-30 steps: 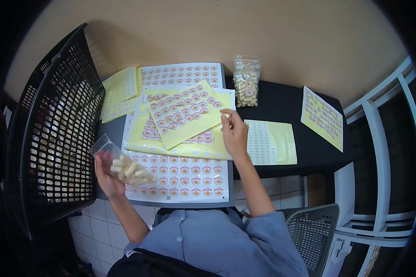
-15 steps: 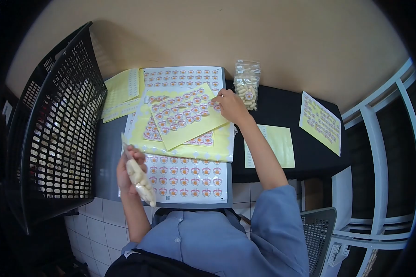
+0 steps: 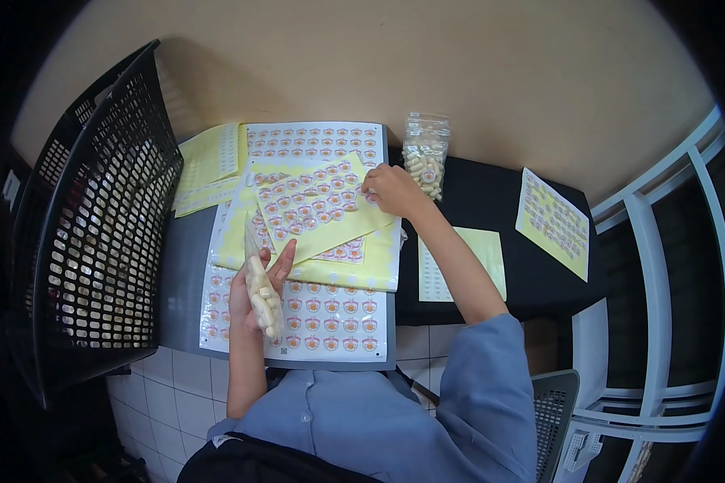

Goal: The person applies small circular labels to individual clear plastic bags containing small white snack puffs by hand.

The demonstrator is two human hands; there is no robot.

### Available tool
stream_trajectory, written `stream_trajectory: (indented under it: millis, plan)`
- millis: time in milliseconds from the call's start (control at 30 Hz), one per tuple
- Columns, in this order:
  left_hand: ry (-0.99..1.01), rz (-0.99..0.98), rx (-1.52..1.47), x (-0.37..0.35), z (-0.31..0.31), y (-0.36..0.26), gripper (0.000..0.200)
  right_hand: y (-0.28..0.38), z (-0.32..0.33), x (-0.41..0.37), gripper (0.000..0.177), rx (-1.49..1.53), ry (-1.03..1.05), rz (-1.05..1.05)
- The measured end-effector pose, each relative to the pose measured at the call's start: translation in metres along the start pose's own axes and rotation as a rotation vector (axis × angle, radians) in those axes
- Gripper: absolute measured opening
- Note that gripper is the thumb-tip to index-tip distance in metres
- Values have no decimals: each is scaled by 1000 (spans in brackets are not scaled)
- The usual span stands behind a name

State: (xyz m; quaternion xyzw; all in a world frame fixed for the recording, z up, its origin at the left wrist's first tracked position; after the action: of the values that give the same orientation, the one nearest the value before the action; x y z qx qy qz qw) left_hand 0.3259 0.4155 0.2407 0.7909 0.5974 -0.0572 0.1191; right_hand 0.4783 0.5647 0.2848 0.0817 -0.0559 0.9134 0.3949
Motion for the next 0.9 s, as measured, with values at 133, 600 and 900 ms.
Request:
stream_trajectory:
  millis: [133,600,900]
  plan:
    - [148,132,43,4,2,4,26,0,-1,4,14,-44,39,48]
    - [45,44,58,9,16,-3,31,-18,-22,9,24,33,413,37]
    - [89,15,79,7,9,1,32,-44,-23,5,24,434,194,-149]
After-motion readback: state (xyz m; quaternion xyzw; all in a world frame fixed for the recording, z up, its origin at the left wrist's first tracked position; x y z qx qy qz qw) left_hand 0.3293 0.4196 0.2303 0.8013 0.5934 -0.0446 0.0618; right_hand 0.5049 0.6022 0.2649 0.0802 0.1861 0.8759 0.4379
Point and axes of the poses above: each hand's wrist, its own x-axis towards the middle knuckle, its own z-axis out of the back of the hand, y = z × x, the point moved 10 cm from there along x, towards the middle knuckle, and after that the axes turned 12 degrees about -x, right-handed, at the moved point
